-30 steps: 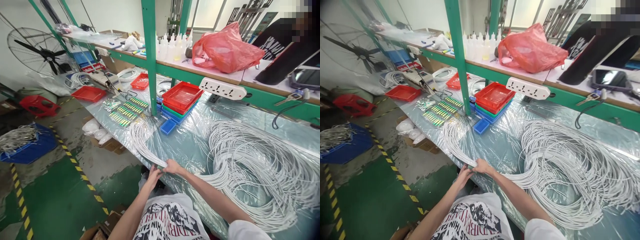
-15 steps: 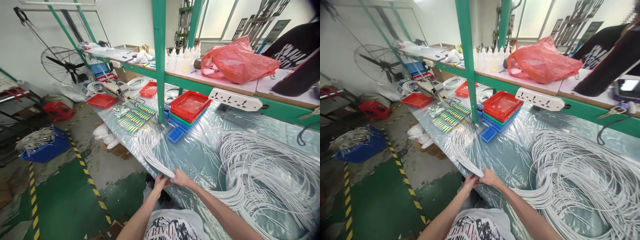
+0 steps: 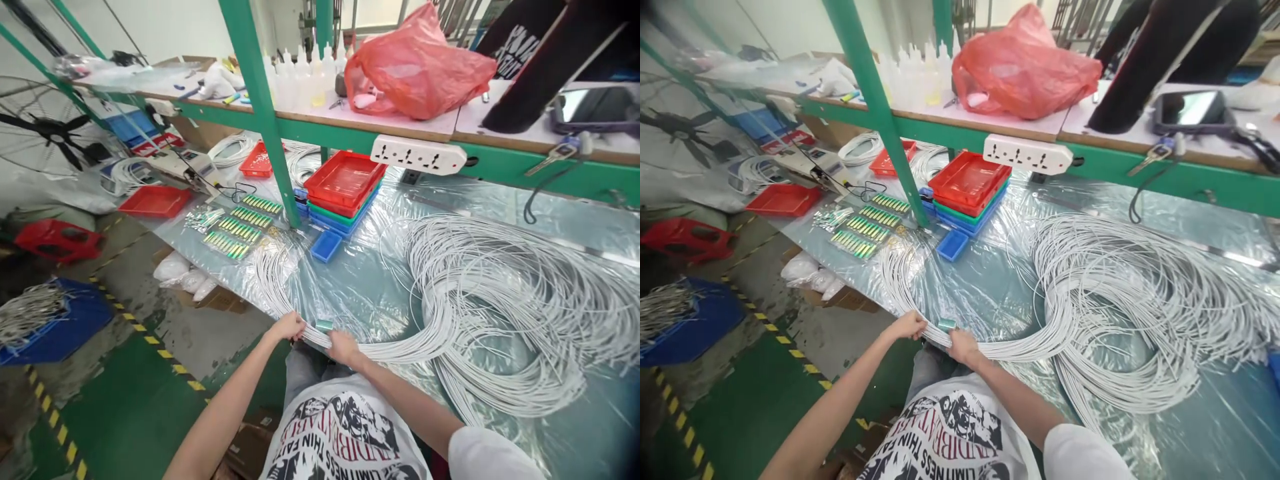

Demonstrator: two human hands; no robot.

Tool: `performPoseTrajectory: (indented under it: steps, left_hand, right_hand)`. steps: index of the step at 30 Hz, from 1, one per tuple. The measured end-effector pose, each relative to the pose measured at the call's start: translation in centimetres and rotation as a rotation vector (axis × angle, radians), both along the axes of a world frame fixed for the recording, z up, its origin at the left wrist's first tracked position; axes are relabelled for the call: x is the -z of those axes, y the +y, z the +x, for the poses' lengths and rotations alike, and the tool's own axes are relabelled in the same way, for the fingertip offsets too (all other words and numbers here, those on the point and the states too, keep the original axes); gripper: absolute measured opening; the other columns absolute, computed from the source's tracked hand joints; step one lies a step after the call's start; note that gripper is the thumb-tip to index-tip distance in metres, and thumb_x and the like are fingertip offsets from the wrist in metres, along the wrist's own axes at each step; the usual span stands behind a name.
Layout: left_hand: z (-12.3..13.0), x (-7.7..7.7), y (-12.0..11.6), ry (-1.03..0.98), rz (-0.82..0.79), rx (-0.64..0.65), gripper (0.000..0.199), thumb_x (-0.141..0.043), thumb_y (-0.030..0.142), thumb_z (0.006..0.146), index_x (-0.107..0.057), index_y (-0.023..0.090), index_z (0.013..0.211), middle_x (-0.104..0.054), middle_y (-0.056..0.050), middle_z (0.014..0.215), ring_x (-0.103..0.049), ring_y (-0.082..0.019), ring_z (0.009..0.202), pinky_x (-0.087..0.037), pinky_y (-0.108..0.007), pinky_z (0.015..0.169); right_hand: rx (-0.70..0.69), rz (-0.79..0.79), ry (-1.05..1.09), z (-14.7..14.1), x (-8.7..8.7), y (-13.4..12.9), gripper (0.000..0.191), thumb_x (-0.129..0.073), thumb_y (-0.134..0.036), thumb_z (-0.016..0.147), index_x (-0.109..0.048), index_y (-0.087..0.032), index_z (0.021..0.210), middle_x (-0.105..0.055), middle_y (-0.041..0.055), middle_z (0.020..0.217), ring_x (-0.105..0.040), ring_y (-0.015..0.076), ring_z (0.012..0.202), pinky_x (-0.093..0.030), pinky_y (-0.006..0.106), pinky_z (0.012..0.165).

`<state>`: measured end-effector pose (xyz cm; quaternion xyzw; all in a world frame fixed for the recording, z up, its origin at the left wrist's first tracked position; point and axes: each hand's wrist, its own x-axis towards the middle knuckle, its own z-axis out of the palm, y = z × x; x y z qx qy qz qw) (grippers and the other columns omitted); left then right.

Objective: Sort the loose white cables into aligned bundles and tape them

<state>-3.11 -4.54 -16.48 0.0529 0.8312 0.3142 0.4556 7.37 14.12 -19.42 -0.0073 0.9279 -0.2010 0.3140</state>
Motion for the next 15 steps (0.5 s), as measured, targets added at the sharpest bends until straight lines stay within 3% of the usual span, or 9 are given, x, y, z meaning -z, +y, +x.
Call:
performPoseTrajectory:
  steps: [2,4,6,9,12,15]
  left_hand:
    - [-1.2,-0.3,1.8,0.129,0.003,0.099,0.018,-0.063,0.029,0.077,-0.07,0.016,0.088,-0.073,-0.009,0.093,-0.065,-0.026,0.101,-0.049,-0.031,0.085]
    - [-1.8,-0.1,4.0,0.204,0.017,0.214,0.032,-0.071,0.024,0.069,-0.069,0.021,0.101,-0.07,-0.007,0.112,-0.059,-0.026,0.114,-0.045,-0.029,0.092]
    - [-1.9,0.5,6.0,0.222,0.017,0.345,0.04,-0.078,0.019,0.058,-0.07,0.022,0.097,-0.071,-0.005,0.11,-0.06,-0.027,0.111,-0.045,-0.028,0.091]
    - [-1.9,1.3,7.8,0.228,-0.017,0.524,0.031,-0.083,0.017,0.05,-0.07,0.021,0.078,-0.073,-0.003,0.088,-0.065,-0.027,0.095,-0.048,-0.031,0.085]
    - [-2.7,1.5,8.2,0.264,-0.051,0.65,0.021,-0.083,0.025,0.062,-0.068,0.017,0.076,-0.071,-0.003,0.086,-0.065,-0.023,0.091,-0.05,-0.036,0.086]
    - [-3.9,1.4,8.2,0.33,-0.07,0.716,0.022,-0.068,0.034,0.084,-0.067,0.014,0.094,-0.068,-0.007,0.104,-0.063,-0.021,0.1,-0.049,-0.044,0.092]
  right_hand:
    - [-0.009,0.008,0.002,0.5,0.2,-0.2,0.035,-0.064,-0.036,0.09,-0.062,-0.013,0.116,-0.066,0.0116,0.11,-0.063,0.0259,0.102,-0.047,0.046,0.091]
    - [-0.018,0.015,0.003,0.7,0.3,-0.3,0.034,-0.063,-0.038,0.091,-0.062,-0.014,0.116,-0.065,0.0104,0.11,-0.062,0.0252,0.102,-0.048,0.046,0.092]
    - [-0.024,0.02,0.006,0.8,0.4,-0.4,0.033,-0.063,-0.038,0.092,-0.062,-0.014,0.114,-0.065,0.01,0.111,-0.062,0.0247,0.102,-0.048,0.046,0.092]
    - [-0.021,0.02,0.012,0.8,0.4,-0.4,0.032,-0.064,-0.037,0.092,-0.062,-0.014,0.114,-0.064,0.0095,0.111,-0.062,0.0247,0.103,-0.049,0.046,0.091]
    - [-0.005,0.014,0.009,0.8,0.6,-0.3,0.03,-0.063,-0.036,0.093,-0.062,-0.014,0.114,-0.064,0.0092,0.111,-0.062,0.0243,0.102,-0.05,0.047,0.091]
    - [0.017,0.006,-0.004,1.0,0.9,-0.1,0.029,-0.063,-0.035,0.094,-0.062,-0.013,0.114,-0.064,0.0094,0.112,-0.062,0.024,0.101,-0.05,0.046,0.091]
